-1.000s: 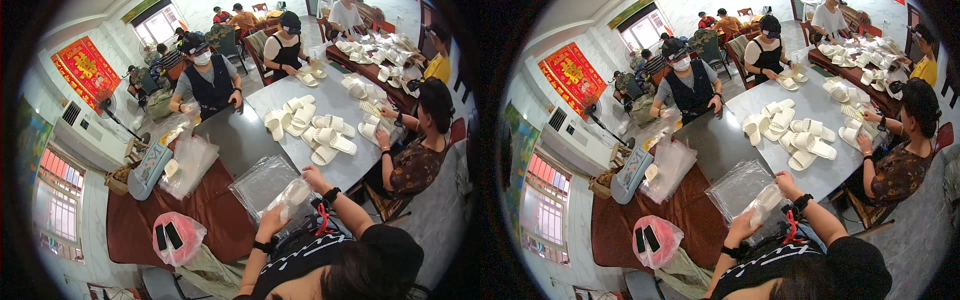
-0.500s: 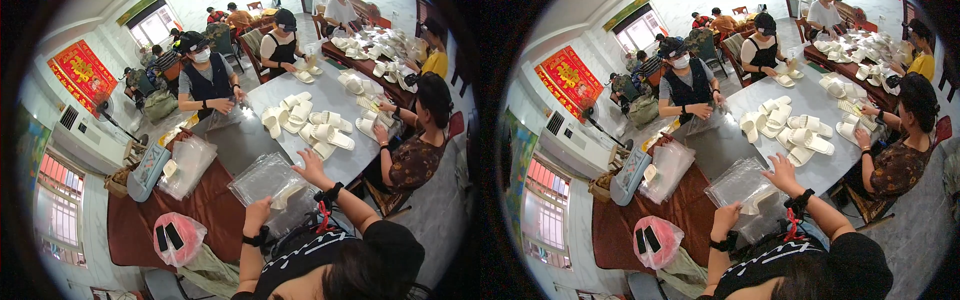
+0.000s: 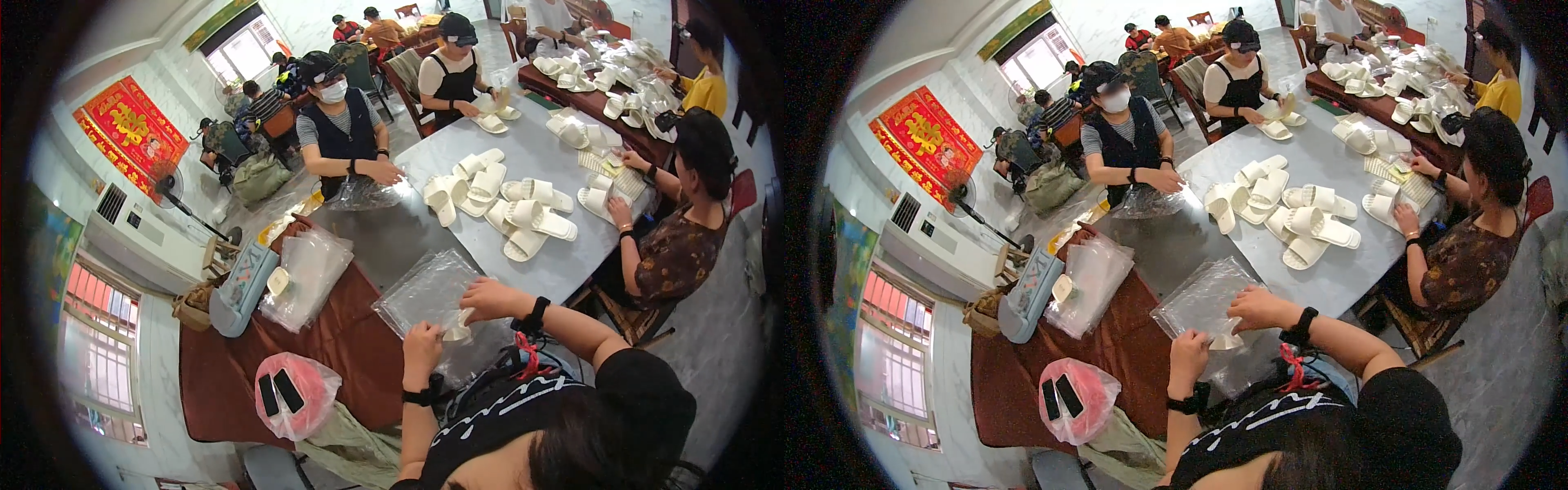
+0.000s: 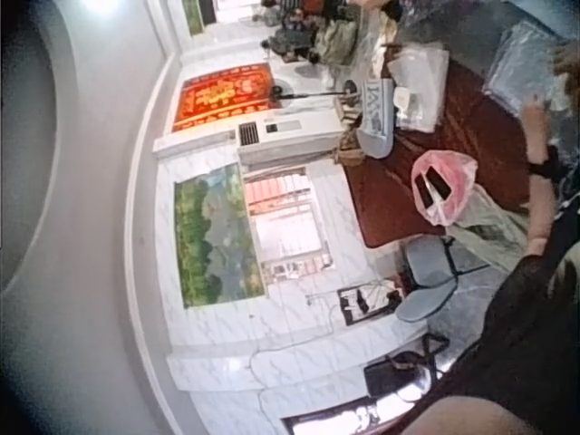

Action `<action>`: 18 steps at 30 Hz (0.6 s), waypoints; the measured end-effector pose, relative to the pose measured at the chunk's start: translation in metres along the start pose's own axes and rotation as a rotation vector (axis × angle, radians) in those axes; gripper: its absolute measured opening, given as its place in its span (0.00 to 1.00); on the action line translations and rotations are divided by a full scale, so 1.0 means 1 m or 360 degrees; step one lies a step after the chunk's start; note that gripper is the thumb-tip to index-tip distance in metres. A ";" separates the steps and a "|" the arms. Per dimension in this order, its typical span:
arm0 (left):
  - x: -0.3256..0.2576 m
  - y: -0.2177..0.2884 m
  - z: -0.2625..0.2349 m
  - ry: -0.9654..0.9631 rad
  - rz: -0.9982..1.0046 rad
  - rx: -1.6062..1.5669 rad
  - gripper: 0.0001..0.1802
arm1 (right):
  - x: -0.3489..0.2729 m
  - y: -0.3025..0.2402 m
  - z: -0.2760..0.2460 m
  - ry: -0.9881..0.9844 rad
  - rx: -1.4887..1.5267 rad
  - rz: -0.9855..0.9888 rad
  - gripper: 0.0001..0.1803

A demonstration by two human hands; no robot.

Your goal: Packaging pairs of white shoes into plastic bags and then placing them into a large green collection bag.

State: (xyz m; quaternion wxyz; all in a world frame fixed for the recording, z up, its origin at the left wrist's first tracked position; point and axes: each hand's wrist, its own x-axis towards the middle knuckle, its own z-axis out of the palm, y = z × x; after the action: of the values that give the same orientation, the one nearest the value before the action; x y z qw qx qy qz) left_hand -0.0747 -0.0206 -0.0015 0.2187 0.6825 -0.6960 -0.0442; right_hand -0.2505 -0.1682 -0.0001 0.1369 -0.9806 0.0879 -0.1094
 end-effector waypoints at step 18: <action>-0.018 0.008 -0.018 -0.0422 -0.0440 -0.0301 0.15 | -0.008 -0.011 -0.008 -0.0001 -0.0031 0.0396 0.28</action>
State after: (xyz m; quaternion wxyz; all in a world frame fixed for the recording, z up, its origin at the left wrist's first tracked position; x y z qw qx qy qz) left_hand -0.0758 0.0015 0.0136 0.1802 0.7362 -0.6111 -0.2284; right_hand -0.2584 -0.1579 0.0088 0.1398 -0.9634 0.2101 -0.0903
